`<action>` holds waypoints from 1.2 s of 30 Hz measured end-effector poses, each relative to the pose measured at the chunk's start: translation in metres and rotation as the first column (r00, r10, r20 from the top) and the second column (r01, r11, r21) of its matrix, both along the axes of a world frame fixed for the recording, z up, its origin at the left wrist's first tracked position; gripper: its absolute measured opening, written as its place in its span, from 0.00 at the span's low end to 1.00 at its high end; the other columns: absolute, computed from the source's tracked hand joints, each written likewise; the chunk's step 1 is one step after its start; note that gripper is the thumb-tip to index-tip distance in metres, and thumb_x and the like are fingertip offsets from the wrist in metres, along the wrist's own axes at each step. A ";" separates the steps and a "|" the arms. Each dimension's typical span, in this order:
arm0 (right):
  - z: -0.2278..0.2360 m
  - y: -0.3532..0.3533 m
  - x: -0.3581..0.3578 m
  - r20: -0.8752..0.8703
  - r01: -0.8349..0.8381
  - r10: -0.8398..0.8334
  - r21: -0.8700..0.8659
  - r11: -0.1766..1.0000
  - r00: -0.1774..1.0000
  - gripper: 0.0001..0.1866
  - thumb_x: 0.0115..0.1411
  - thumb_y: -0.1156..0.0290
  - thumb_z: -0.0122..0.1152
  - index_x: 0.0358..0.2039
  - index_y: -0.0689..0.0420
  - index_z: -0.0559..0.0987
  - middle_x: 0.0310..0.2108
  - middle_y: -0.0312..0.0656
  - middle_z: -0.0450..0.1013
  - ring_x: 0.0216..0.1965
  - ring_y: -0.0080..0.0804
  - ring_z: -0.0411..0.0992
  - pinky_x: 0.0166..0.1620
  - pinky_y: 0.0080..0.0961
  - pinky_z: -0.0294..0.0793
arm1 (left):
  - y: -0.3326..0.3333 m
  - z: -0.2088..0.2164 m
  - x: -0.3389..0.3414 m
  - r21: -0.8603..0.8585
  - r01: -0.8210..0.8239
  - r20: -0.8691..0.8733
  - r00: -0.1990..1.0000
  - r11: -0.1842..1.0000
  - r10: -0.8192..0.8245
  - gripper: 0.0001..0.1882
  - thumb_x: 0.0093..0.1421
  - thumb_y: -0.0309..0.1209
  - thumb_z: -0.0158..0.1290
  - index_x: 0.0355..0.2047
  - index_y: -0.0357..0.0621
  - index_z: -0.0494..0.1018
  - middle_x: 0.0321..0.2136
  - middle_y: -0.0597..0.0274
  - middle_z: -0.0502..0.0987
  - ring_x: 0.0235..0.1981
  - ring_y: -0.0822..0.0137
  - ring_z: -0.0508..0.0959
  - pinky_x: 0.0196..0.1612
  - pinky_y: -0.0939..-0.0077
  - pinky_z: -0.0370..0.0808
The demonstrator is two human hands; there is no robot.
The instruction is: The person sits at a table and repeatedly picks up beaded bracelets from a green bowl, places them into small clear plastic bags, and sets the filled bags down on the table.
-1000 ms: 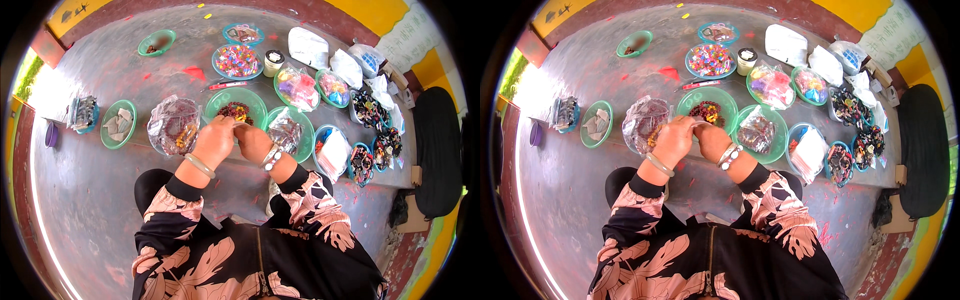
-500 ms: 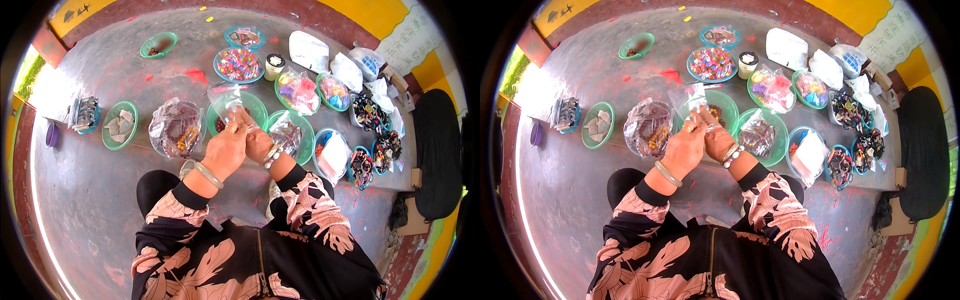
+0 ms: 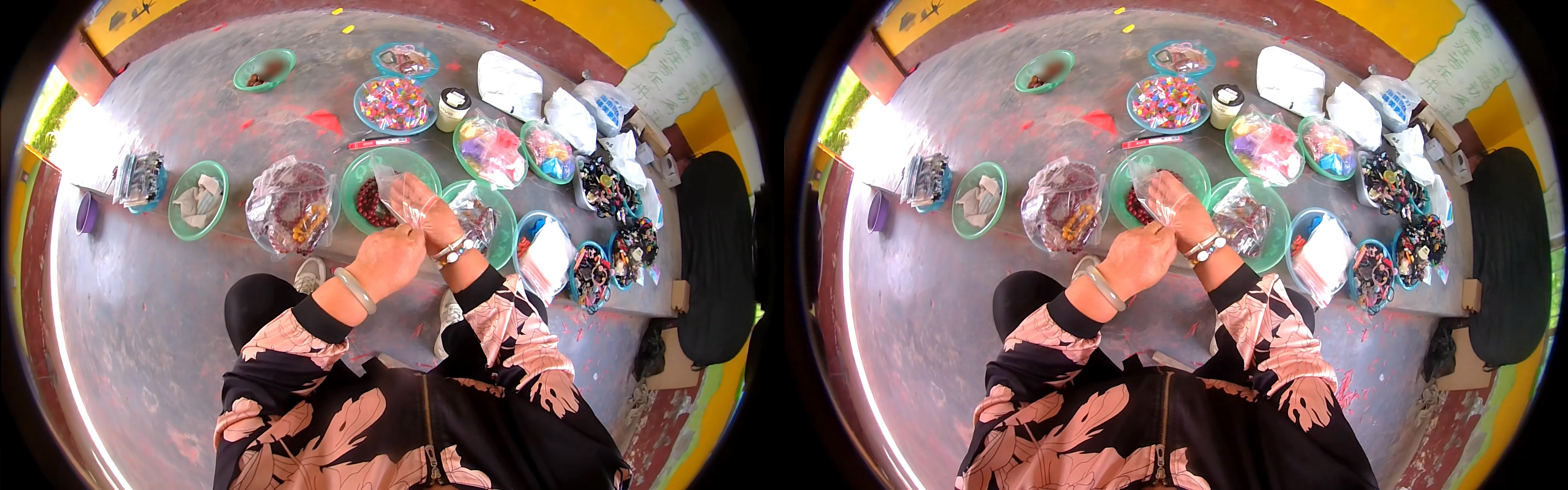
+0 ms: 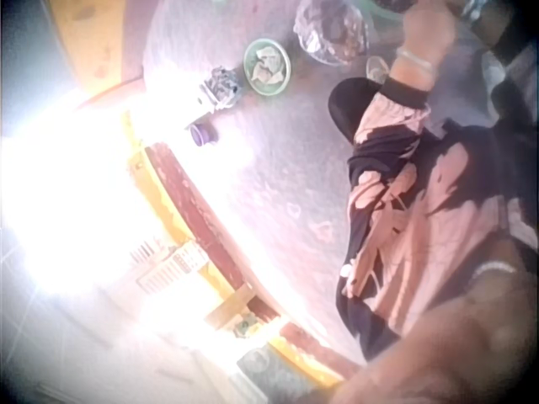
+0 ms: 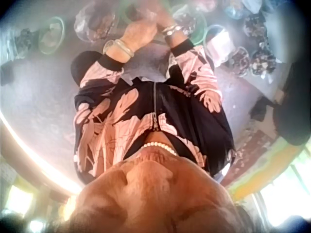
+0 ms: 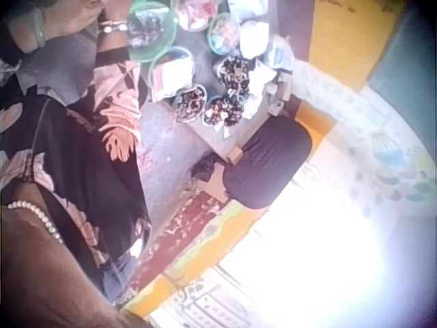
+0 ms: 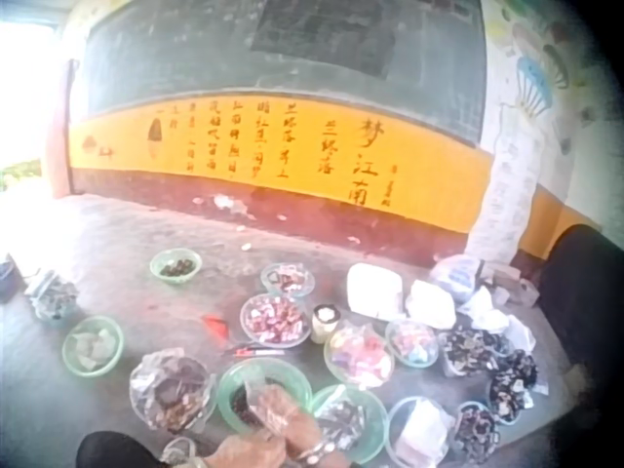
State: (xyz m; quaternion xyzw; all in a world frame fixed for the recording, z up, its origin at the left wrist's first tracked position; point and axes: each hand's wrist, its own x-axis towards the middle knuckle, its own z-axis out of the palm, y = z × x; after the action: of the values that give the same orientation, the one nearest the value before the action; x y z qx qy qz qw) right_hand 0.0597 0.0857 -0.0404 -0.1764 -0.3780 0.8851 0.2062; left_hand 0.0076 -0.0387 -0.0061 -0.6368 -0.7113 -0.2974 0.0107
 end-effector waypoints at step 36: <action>0.012 0.031 0.018 0.236 -0.370 -0.342 0.835 -0.407 0.910 0.25 0.58 0.60 0.47 0.57 0.48 0.62 0.57 0.44 0.59 0.61 0.49 0.51 0.61 0.46 0.47 | 0.004 0.013 0.001 0.305 0.218 0.030 0.971 0.927 -0.238 0.07 0.52 0.31 0.53 0.22 0.42 0.68 0.20 0.61 0.69 0.21 0.61 0.72 0.24 0.72 0.71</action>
State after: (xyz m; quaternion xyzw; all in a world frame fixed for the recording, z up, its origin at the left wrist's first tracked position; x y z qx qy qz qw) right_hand 0.0774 0.1165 -0.0280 -0.0979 -0.9781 0.0923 0.1586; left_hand 0.0084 -0.0347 0.0068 -0.6959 -0.5790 -0.4220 0.0486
